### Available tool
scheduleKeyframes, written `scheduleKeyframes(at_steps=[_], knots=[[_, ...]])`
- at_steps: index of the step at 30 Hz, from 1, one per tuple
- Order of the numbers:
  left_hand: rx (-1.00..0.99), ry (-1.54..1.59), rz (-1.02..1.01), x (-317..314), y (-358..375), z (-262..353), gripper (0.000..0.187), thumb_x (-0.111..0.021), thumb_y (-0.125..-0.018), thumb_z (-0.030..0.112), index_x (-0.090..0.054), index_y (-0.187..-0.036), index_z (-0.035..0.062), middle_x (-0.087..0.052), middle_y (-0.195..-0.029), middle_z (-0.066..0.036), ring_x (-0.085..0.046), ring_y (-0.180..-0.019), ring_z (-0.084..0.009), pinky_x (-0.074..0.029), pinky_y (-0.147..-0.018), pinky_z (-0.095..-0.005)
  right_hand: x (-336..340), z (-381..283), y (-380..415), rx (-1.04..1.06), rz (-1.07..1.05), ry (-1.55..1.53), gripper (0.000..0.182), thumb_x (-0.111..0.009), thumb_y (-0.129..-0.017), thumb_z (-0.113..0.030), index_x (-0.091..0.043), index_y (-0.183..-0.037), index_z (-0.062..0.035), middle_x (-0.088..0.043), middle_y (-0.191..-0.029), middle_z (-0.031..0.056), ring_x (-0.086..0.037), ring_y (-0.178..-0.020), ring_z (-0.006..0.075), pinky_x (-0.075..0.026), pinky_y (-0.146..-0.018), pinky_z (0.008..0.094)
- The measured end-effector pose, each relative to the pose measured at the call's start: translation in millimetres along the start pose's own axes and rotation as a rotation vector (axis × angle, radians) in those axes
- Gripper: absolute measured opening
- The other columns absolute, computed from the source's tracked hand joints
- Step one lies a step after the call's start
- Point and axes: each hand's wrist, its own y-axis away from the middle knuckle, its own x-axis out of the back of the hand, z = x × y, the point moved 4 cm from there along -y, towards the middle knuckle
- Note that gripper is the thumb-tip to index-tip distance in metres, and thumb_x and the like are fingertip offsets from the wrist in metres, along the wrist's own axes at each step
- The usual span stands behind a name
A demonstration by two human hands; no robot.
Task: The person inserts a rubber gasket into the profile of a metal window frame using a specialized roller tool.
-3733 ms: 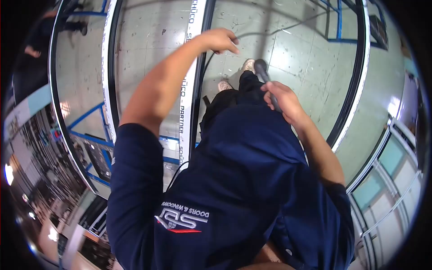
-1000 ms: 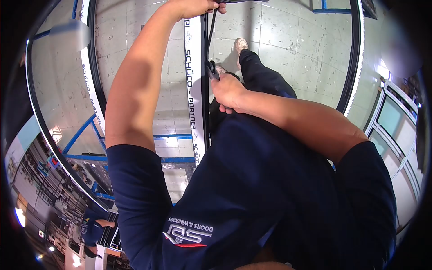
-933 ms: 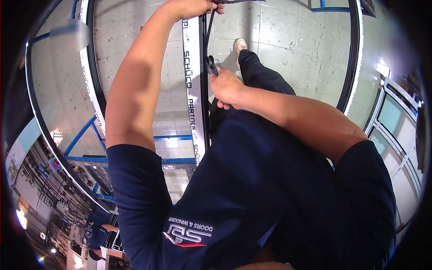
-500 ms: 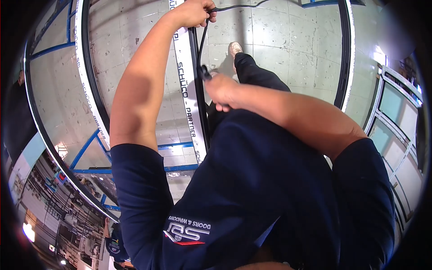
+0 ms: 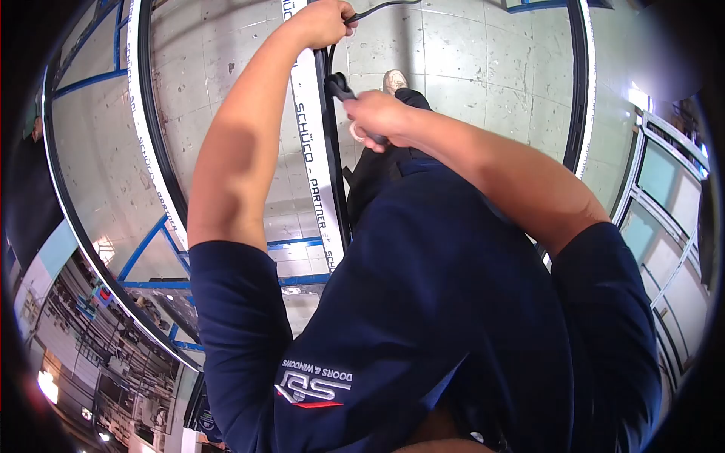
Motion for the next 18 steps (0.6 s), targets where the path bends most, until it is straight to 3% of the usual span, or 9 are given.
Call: scheduleKeyframes(at_steps=[3, 7, 8, 9, 12, 15, 16, 17, 18], knots=[[0.042, 0.264, 0.115, -12.2, 28.1, -11.8, 0.033, -0.065, -0.087, 0.014, -0.066, -0.118, 0.0029, -0.071, -0.094, -0.006, -0.066, -0.084, -0.0156, -0.052, -0.078, -0.0296, 13.9, 39.7, -11.7, 0.006, 0.057, -0.137, 0.016, -0.06, -0.093, -0.015, -0.051, -0.087, -0.0032, -0.054, -0.071, 0.0076, -0.053, -0.049, 0.0166, -0.041, -0.041, 0.0339], [0.143, 0.214, 0.012, -13.9, 51.0, -0.9, 0.034, -0.063, -0.088, 0.015, -0.064, -0.12, 0.0029, -0.072, -0.105, -0.012, -0.069, -0.096, -0.0209, -0.053, -0.083, -0.034, 2.0, 67.8, -39.7, 0.076, 0.107, -0.204, 0.018, -0.07, -0.085, -0.005, -0.053, -0.089, -0.007, -0.056, -0.076, 0.0039, -0.052, -0.052, 0.0138, -0.044, -0.048, 0.0303], [0.104, 0.114, 0.164, -3.4, 58.7, 21.3, 0.036, -0.068, -0.08, 0.014, -0.068, -0.114, 0.0007, -0.071, -0.102, -0.021, -0.068, -0.096, -0.034, -0.054, -0.086, -0.0401, -6.5, 69.8, -49.1, 0.097, 0.087, -0.34, 0.015, -0.071, -0.087, -0.009, -0.056, -0.092, -0.0086, -0.055, -0.074, 0.0016, -0.053, -0.057, 0.0128, -0.045, -0.052, 0.0282], [0.118, 0.112, 0.165, -9.8, 55.8, 19.3, 0.036, -0.068, -0.08, 0.014, -0.068, -0.114, 0.0007, -0.071, -0.102, -0.021, -0.068, -0.096, -0.034, -0.054, -0.086, -0.0401, -11.7, 72.7, -57.0, 0.093, 0.073, -0.337, 0.015, -0.071, -0.087, -0.009, -0.056, -0.092, -0.0086, -0.055, -0.074, 0.0016, -0.053, -0.057, 0.0128, -0.045, -0.052, 0.0282], [0.105, -0.251, 0.098, -30.3, 38.4, 16.8, 0.042, -0.068, -0.08, 0.017, -0.066, -0.12, 0.003, -0.068, -0.112, -0.023, -0.064, -0.107, -0.039, -0.052, -0.093, -0.0442, -21.4, 71.8, -59.3, 0.13, 0.151, -0.447, 0.008, -0.069, -0.09, -0.011, -0.062, -0.094, -0.0089, -0.057, -0.074, 0.0002, -0.054, -0.059, 0.0122, -0.045, -0.054, 0.0289], [0.134, -0.354, -0.167, -56.2, 31.4, 22.5, 0.044, -0.068, -0.08, 0.016, -0.066, -0.121, 0.0018, -0.067, -0.111, -0.025, -0.063, -0.11, -0.0392, -0.051, -0.095, -0.0436, -16.2, 74.0, -55.2, 0.133, 0.24, -0.428, 0.006, -0.068, -0.089, -0.009, -0.063, -0.093, -0.0081, -0.059, -0.075, 0.0007, -0.054, -0.06, 0.0121, -0.045, -0.054, 0.0285], [0.025, -0.33, -0.063, -56.0, 43.4, 31.3, 0.035, -0.065, -0.084, 0.015, -0.066, -0.115, -0.0013, -0.071, -0.103, -0.023, -0.069, -0.094, -0.0343, -0.056, -0.082, -0.0414, -6.0, 76.5, -54.4, 0.16, 0.227, -0.451, 0.005, -0.067, -0.089, -0.006, -0.064, -0.093, -0.0071, -0.061, -0.077, 0.002, -0.055, -0.06, 0.0125, -0.045, -0.055, 0.0281], [0.031, -0.334, -0.065, -63.3, 52.6, 31.5, 0.035, -0.065, -0.084, 0.015, -0.066, -0.115, -0.0013, -0.071, -0.103, -0.023, -0.069, -0.094, -0.0343, -0.056, -0.082, -0.0414, 2.7, 78.7, -61.9, 0.221, 0.256, -0.522, 0.008, -0.069, -0.088, -0.011, -0.063, -0.091, -0.0077, -0.057, -0.068, 0.0013, -0.05, -0.051, 0.0115, -0.037, -0.043, 0.0285], [0.052, -0.142, 0.141, -65.7, 63.6, 32.1, 0.03, -0.068, -0.085, 0.019, -0.066, -0.109, 0.0003, -0.071, -0.096, -0.015, -0.069, -0.088, -0.0281, -0.054, -0.079, -0.0383, 16.5, 82.7, -67.0, 0.239, 0.267, -0.562, 0.007, -0.069, -0.087, -0.01, -0.064, -0.09, -0.0072, -0.056, -0.068, 0.0009, -0.05, -0.051, 0.012, -0.038, -0.044, 0.0287]])
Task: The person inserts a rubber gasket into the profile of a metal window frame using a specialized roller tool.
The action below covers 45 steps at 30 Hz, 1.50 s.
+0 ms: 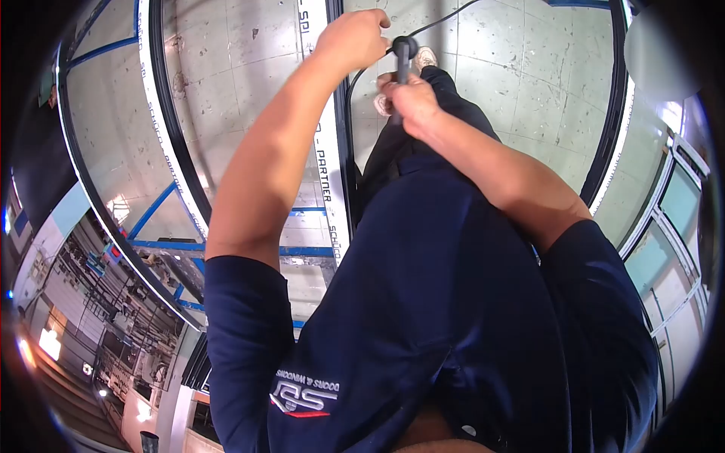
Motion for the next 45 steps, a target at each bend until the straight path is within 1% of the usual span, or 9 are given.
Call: scheduleKeyframes(at_steps=[3, 7, 9, 15, 25, 27, 29, 42, 45], knots=[[0.216, 0.425, 0.332, -7.7, 56.5, 9.5, 0.024, -0.069, -0.086, 0.02, -0.066, -0.1, 0.0011, -0.071, -0.089, -0.013, -0.069, -0.083, -0.0274, -0.053, -0.077, -0.0372, 23.1, -20.4, -17.9, -0.036, 0.052, -0.088, 0.007, -0.069, -0.086, -0.007, -0.068, -0.093, -0.0056, -0.056, -0.068, -0.0007, -0.051, -0.053, 0.0127, -0.043, -0.049, 0.0296], [0.492, 1.049, -0.1, -81.7, 130.0, 23.2, 0.025, -0.066, -0.093, 0.021, -0.064, -0.108, 0.0006, -0.07, -0.102, -0.01, -0.066, -0.088, -0.0148, -0.053, -0.079, -0.0304, 23.9, -43.6, -43.5, 0.394, 0.158, 0.569, 0.028, -0.066, -0.08, -0.004, -0.071, -0.107, -0.0075, -0.065, -0.086, 0.0115, -0.064, -0.074, 0.0213, -0.054, -0.068, 0.0357], [0.551, 1.237, -0.006, -117.5, 153.2, 24.3, 0.029, -0.064, -0.096, 0.023, -0.062, -0.115, 0.0014, -0.069, -0.103, -0.008, -0.065, -0.085, -0.0124, -0.053, -0.075, -0.0285, 10.5, -60.2, -47.1, 0.918, 0.121, 1.07, 0.036, -0.066, -0.076, -0.009, -0.07, -0.112, -0.0134, -0.051, -0.139, 0.0121, -0.053, -0.121, 0.0335, -0.04, -0.104, 0.05], [0.821, 2.004, 0.333, -165.8, 158.5, 15.8, 0.038, -0.055, -0.102, 0.026, -0.052, -0.135, 0.0062, -0.065, -0.113, -0.005, -0.062, -0.089, -0.0157, -0.05, -0.076, -0.0284, 11.3, -87.9, -66.1, 0.718, -0.448, 1.823, 0.046, -0.063, -0.08, -0.013, -0.063, -0.125, -0.0187, -0.051, -0.141, 0.0051, -0.048, -0.131, 0.0272, -0.02, -0.108, 0.0702], [0.81, 2.429, 1.242, -165.6, 103.8, 16.9, 0.031, -0.045, -0.106, 0.028, -0.048, -0.125, 0.0037, -0.059, -0.129, -0.011, -0.061, -0.106, -0.0254, -0.054, -0.088, -0.0371, -48.3, -113.4, -68.6, 1.008, -0.971, 1.782, 0.046, -0.06, -0.086, -0.017, -0.057, -0.131, -0.0122, -0.053, -0.141, 0.0112, -0.048, -0.133, 0.0287, -0.034, -0.107, 0.0599], [0.855, 2.406, 1.517, -171.4, 94.8, 21.8, 0.028, -0.047, -0.105, 0.024, -0.048, -0.124, 0.0022, -0.058, -0.127, -0.014, -0.061, -0.107, -0.0267, -0.054, -0.092, -0.0407, -57.0, -114.3, -65.2, 0.332, -1.259, 1.851, 0.044, -0.061, -0.087, -0.02, -0.056, -0.129, -0.0086, -0.064, -0.123, 0.0176, -0.059, -0.118, 0.0339, -0.045, -0.1, 0.0473], [0.897, 2.33, 1.721, -164.4, 84.7, 24.5, 0.024, -0.048, -0.105, 0.02, -0.049, -0.119, 0.0008, -0.058, -0.118, -0.014, -0.061, -0.107, -0.0287, -0.054, -0.094, -0.0443, -54.8, -138.8, -63.2, 0.454, -1.429, 1.725, 0.04, -0.061, -0.088, -0.022, -0.057, -0.126, -0.01, -0.067, -0.108, 0.0208, -0.064, -0.103, 0.0386, -0.049, -0.091, 0.041], [0.854, 2.076, 2.67, -147.3, 33.0, 9.3, 0.026, -0.041, -0.106, 0.021, -0.044, -0.123, 0.0025, -0.054, -0.118, -0.018, -0.059, -0.103, -0.0348, -0.053, -0.091, -0.0555, -132.9, -441.4, -171.8, 1.118, -1.298, 1.667, 0.024, -0.064, -0.095, -0.011, -0.063, -0.118, -0.0074, -0.052, -0.076, -0.0061, -0.041, -0.063, 0.0051, -0.035, -0.056, 0.0237], [0.797, 2.039, 2.791, -153.1, 22.8, -1.2, 0.03, -0.042, -0.105, 0.027, -0.049, -0.124, 0.0056, -0.058, -0.12, -0.013, -0.059, -0.104, -0.0318, -0.051, -0.088, -0.0545, -182.0, -432.3, -169.5, 0.808, -1.032, 1.836, 0.023, -0.061, -0.096, -0.012, -0.062, -0.117, -0.0002, -0.063, -0.091, 0.0027, -0.056, -0.079, 0.0132, -0.048, -0.077, 0.0285]])
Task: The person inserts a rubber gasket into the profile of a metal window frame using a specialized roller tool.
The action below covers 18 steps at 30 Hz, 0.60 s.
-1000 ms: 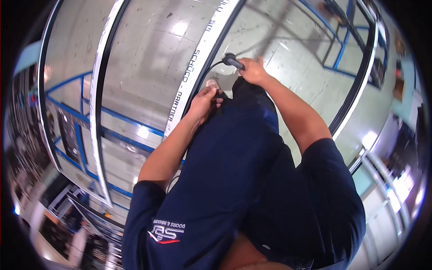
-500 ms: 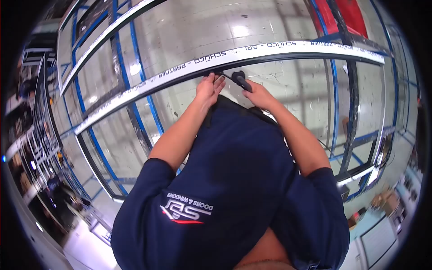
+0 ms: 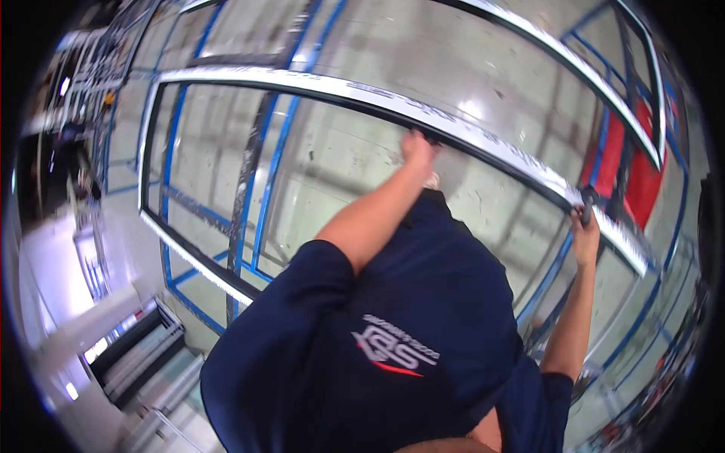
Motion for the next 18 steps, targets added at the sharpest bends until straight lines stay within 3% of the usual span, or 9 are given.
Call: scheduleKeyframes(at_steps=[1, 2, 5, 6, 8, 11, 13, 16, 18], knots=[[-0.015, -0.015, 0.037, 1.5, -5.0, -4.0, 0.03, -0.043, -0.103, 0.027, -0.052, -0.121, 0.0053, -0.059, -0.12, -0.014, -0.061, -0.102, -0.0315, -0.053, -0.085, -0.0521, 0.4, -15.0, -6.1, 0.009, -0.001, 0.075, 0.022, -0.062, -0.096, -0.012, -0.062, -0.115, -0.0007, -0.064, -0.092, 0.0033, -0.056, -0.081, 0.0136, -0.048, -0.078, 0.0285], [-0.018, -0.127, 0.076, 2.5, -8.4, -4.4, 0.03, -0.043, -0.103, 0.028, -0.055, -0.116, 0.0042, -0.061, -0.115, -0.014, -0.062, -0.102, -0.0301, -0.056, -0.079, -0.0491, -0.3, -11.0, -22.6, 0.214, 0.05, 0.092, 0.02, -0.063, -0.094, -0.01, -0.063, -0.112, -0.0004, -0.064, -0.092, 0.0049, -0.058, -0.083, 0.0151, -0.048, -0.079, 0.0288], [-0.095, -0.196, 0.21, -4.0, 4.6, 6.4, 0.034, -0.044, -0.103, 0.035, -0.055, -0.106, 0.0029, -0.065, -0.092, -0.013, -0.067, -0.069, -0.0245, -0.058, -0.054, -0.039, -2.7, -12.9, -43.7, 0.263, 0.008, 0.127, 0.015, -0.061, -0.092, -0.005, -0.061, -0.106, 0.0008, -0.064, -0.089, 0.0082, -0.061, -0.085, 0.0166, -0.047, -0.083, 0.0296], [-0.134, -0.186, 0.249, -3.3, 0.0, 3.7, 0.044, -0.042, -0.103, 0.037, -0.06, -0.107, -0.0028, -0.067, -0.09, -0.017, -0.066, -0.059, -0.0266, -0.055, -0.048, -0.0361, -4.1, -15.9, -45.8, 0.344, -0.005, 0.092, 0.014, -0.061, -0.092, -0.003, -0.06, -0.106, 0.0013, -0.063, -0.088, 0.0079, -0.06, -0.085, 0.0151, -0.047, -0.082, 0.0291], [-0.118, -0.218, 0.274, -0.8, -6.1, -2.1, 0.045, -0.04, -0.103, 0.039, -0.061, -0.112, 0.0001, -0.067, -0.092, -0.017, -0.067, -0.06, -0.0253, -0.053, -0.043, -0.0338, -2.5, -2.3, -62.4, 0.338, -0.046, 0.154, 0.014, -0.062, -0.091, -0.003, -0.06, -0.104, 0.0014, -0.062, -0.087, 0.0073, -0.058, -0.084, 0.0139, -0.047, -0.082, 0.0286], [-0.116, -0.238, 0.33, -2.4, -6.2, -1.3, 0.049, -0.037, -0.104, 0.041, -0.061, -0.119, 0.0013, -0.069, -0.102, -0.02, -0.07, -0.076, -0.0328, -0.058, -0.059, -0.0409, -1.0, -3.4, -75.2, 0.32, -0.143, 0.259, 0.017, -0.064, -0.089, -0.005, -0.063, -0.105, 0.0001, -0.064, -0.087, 0.0061, -0.059, -0.084, 0.0152, -0.047, -0.081, 0.0294], [-0.276, -0.461, 0.522, 4.1, -27.1, -13.1, 0.055, -0.033, -0.104, 0.045, -0.061, -0.122, 0.0009, -0.067, -0.114, -0.023, -0.066, -0.099, -0.0412, -0.055, -0.084, -0.0466, -5.3, -9.9, -83.6, 0.355, -0.213, 0.238, 0.017, -0.064, -0.088, -0.006, -0.065, -0.104, -0.0005, -0.064, -0.086, 0.0049, -0.059, -0.084, 0.0147, -0.046, -0.08, 0.0294], [-0.215, -0.431, 0.515, -11.5, 11.0, 13.9, 0.061, -0.031, -0.103, 0.049, -0.063, -0.12, -0.0004, -0.063, -0.121, -0.026, -0.058, -0.114, -0.0452, -0.045, -0.1, -0.0468, -5.6, -21.2, -82.1, 0.358, -0.285, 0.195, 0.016, -0.063, -0.087, -0.007, -0.065, -0.102, -0.0021, -0.063, -0.084, 0.003, -0.057, -0.079, 0.0129, -0.046, -0.076, 0.0285], [-0.249, -0.408, 0.569, -18.1, 21.3, 22.2, 0.063, -0.031, -0.103, 0.049, -0.066, -0.115, -0.0012, -0.064, -0.118, -0.027, -0.059, -0.113, -0.0441, -0.046, -0.098, -0.047, -7.7, -9.3, -94.2, 0.342, -0.332, 0.142, 0.016, -0.064, -0.087, -0.007, -0.065, -0.102, -0.0026, -0.061, -0.081, -0.0001, -0.055, -0.073, 0.0111, -0.044, -0.069, 0.0264]])
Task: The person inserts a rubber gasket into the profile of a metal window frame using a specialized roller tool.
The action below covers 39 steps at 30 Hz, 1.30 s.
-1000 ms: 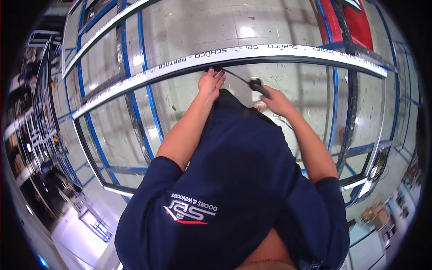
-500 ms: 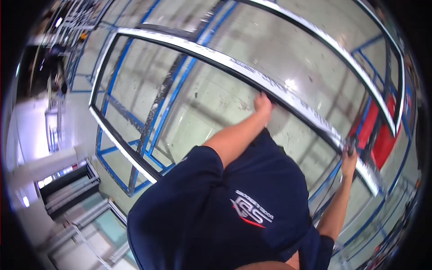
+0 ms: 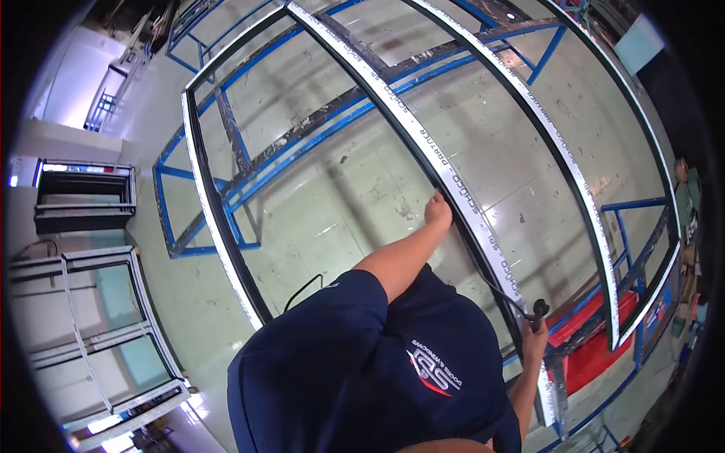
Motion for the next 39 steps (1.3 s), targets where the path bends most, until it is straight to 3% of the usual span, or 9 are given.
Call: scheduleKeyframes(at_steps=[4, 10, 16, 24, 28, 30, 35, 37, 39], knots=[[-0.036, 0.134, 0.123, -10.9, -40.5, -11.4, 0.06, -0.033, -0.104, 0.047, -0.067, -0.113, -0.0013, -0.066, -0.115, -0.025, -0.062, -0.108, -0.0423, -0.047, -0.094, -0.0464, 3.4, -12.4, 2.0, -0.061, -0.084, -0.097, 0.012, -0.065, -0.09, -0.008, -0.066, -0.101, -0.0044, -0.055, -0.071, -0.0044, -0.047, -0.059, 0.0051, -0.037, -0.053, 0.0231], [0.042, 0.416, 0.209, -5.5, -27.8, 20.0, 0.052, -0.04, -0.104, 0.043, -0.066, -0.117, -0.001, -0.069, -0.109, -0.02, -0.064, -0.104, -0.032, -0.048, -0.091, -0.0406, 4.4, 1.8, -6.6, -0.061, -0.193, -0.177, 0.012, -0.064, -0.091, -0.006, -0.065, -0.102, -0.0049, -0.055, -0.07, -0.0029, -0.049, -0.058, 0.0069, -0.039, -0.053, 0.0241], [0.098, 0.402, 0.171, 4.4, -23.6, 36.9, 0.057, -0.038, -0.105, 0.045, -0.066, -0.116, -0.0033, -0.068, -0.114, -0.02, -0.064, -0.107, -0.0314, -0.046, -0.094, -0.0389, 5.5, -0.4, -5.4, -0.069, -0.168, -0.102, 0.012, -0.065, -0.091, -0.009, -0.064, -0.102, -0.0045, -0.056, -0.069, -0.0026, -0.051, -0.058, 0.007, -0.04, -0.053, 0.024], [-0.027, 0.508, 0.119, 24.5, -111.7, 44.6, 0.064, -0.035, -0.105, 0.051, -0.066, -0.116, -0.0041, -0.069, -0.112, -0.019, -0.064, -0.104, -0.0285, -0.046, -0.094, -0.0384, 8.1, -15.7, -3.6, -0.074, -0.189, -0.073, 0.011, -0.065, -0.088, -0.008, -0.063, -0.098, -0.0046, -0.054, -0.069, -0.002, -0.051, -0.056, 0.0074, -0.04, -0.049, 0.0239], [-0.181, 0.231, 0.171, 41.0, -163.0, 66.8, 0.066, -0.029, -0.105, 0.05, -0.067, -0.113, -0.0045, -0.067, -0.11, -0.028, -0.061, -0.109, -0.0448, -0.046, -0.094, -0.0476, 6.2, -48.4, 0.0, -0.017, -0.183, -0.05, 0.007, -0.063, -0.088, -0.003, -0.062, -0.095, -0.0046, -0.054, -0.068, -0.0006, -0.051, -0.054, 0.0075, -0.042, -0.048, 0.0243], [-0.212, 0.285, 0.184, 38.8, -164.0, 69.9, 0.068, -0.03, -0.104, 0.052, -0.068, -0.111, -0.004, -0.068, -0.108, -0.028, -0.062, -0.108, -0.0442, -0.046, -0.094, -0.0474, 4.5, -38.3, -3.2, -0.035, -0.158, -0.056, 0.008, -0.06, -0.089, 0.001, -0.061, -0.095, -0.0045, -0.054, -0.068, -0.0001, -0.051, -0.054, 0.0081, -0.044, -0.048, 0.0248], [0.1, 0.193, 0.095, 47.3, -179.0, 63.3, 0.074, -0.035, -0.099, 0.063, -0.069, -0.114, -0.0013, -0.069, -0.108, -0.026, -0.064, -0.108, -0.0399, -0.047, -0.093, -0.0448, 3.5, -26.3, -8.3, -0.227, -0.121, -0.201, 0.012, -0.059, -0.088, 0.004, -0.059, -0.096, -0.0048, -0.053, -0.066, 0.0002, -0.051, -0.051, 0.0092, -0.045, -0.047, 0.0258], [0.07, 0.222, 0.112, 56.4, -192.8, 74.1, 0.075, -0.034, -0.1, 0.063, -0.068, -0.116, -0.0027, -0.069, -0.107, -0.025, -0.065, -0.105, -0.0372, -0.048, -0.092, -0.0425, 4.3, -12.8, -7.5, -0.216, -0.134, -0.257, 0.011, -0.06, -0.088, 0.004, -0.059, -0.095, -0.0049, -0.053, -0.065, 0.0005, -0.051, -0.05, 0.0097, -0.044, -0.046, 0.0259], [0.05, 0.375, 0.13, 66.9, -203.1, 91.1, 0.073, -0.035, -0.101, 0.06, -0.067, -0.116, -0.0039, -0.068, -0.106, -0.026, -0.066, -0.099, -0.0363, -0.048, -0.091, -0.0403, 15.0, 35.4, -7.8, -0.36, -0.155, 0.363, 0.043, -0.07, -0.089, -0.03, -0.063, -0.124, -0.0064, -0.071, -0.101, 0.0104, -0.067, -0.089, 0.0244, -0.051, -0.078, 0.04]])
